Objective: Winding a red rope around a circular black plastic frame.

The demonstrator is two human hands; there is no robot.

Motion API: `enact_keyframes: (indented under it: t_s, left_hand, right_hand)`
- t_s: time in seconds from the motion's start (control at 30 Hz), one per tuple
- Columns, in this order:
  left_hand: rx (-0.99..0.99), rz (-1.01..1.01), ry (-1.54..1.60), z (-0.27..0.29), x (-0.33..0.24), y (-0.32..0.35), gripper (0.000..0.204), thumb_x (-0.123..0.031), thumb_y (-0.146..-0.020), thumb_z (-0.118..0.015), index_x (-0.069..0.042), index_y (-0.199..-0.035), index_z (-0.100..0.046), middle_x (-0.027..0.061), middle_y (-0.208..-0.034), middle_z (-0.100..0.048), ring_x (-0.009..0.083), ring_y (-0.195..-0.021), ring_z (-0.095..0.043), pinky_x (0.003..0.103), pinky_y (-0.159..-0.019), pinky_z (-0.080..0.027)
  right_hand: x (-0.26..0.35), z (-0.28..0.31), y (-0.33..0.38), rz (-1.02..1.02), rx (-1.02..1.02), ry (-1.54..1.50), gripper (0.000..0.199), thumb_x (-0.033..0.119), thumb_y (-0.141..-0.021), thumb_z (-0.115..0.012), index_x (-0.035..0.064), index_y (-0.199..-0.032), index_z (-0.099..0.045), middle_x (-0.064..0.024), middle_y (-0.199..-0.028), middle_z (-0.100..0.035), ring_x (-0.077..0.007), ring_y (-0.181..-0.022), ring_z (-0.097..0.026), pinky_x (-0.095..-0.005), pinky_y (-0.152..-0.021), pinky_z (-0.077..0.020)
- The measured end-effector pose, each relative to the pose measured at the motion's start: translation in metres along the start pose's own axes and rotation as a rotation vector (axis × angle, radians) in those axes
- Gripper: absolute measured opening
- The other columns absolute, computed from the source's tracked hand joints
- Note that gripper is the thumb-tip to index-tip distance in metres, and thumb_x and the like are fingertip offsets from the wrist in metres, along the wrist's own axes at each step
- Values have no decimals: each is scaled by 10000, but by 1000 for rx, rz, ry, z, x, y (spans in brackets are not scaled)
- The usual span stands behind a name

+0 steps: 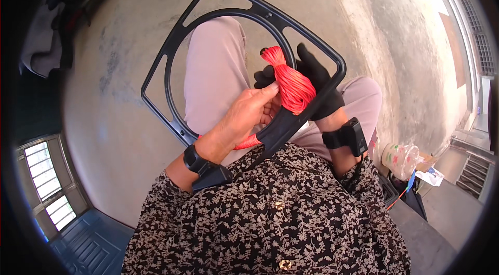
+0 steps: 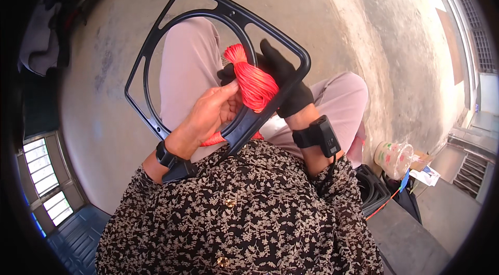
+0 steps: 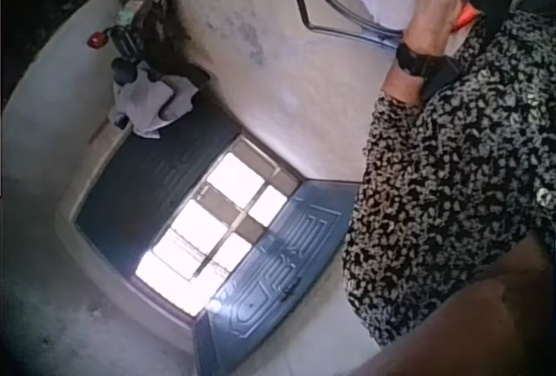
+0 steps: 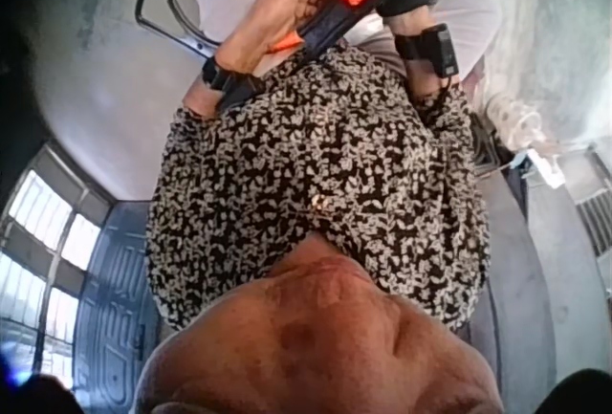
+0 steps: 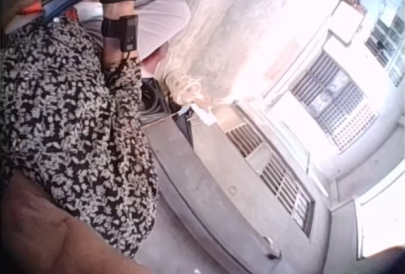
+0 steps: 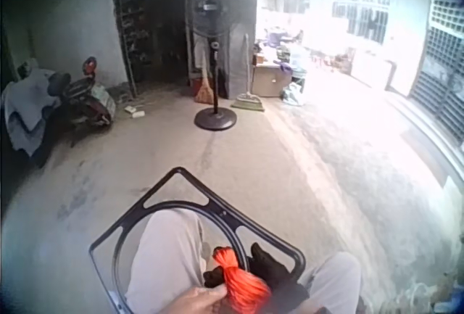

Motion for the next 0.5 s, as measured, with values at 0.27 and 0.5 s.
enact_keyframes:
  t_s: [0.27, 0.5]
  left_hand:
    - [54, -26, 118, 0, 2, -1, 409, -367, -953, -480, 4, -975, -651, 59, -838, -662, 88, -685, -608, 214, -588, -476]
    - [169, 44, 192, 0, 6, 1, 318, -175, -932, -488, 88, -1082, -583, 138, -962, -673, 177, -832, -672, 290, -759, -550]
  right_hand:
    - [8, 11, 1, 460, 145, 874, 331, 141, -945, -505, -19, -1235, -523, -136, -1157, -625, -199, -1026, -613, -322, -905, -490]
    - [22, 22, -6, 468, -105, 503, 237, 203, -969, -478, 31, -1124, -525, -87, -977, -624, -208, -867, -616, -329, -788, -514]
Point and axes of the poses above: each hand's wrist, its own y-axis away from the middle knuckle, its own z-axis out of the back of the hand, x = y × z, the point moved 5 cm from there along -y, towards the middle knuckle
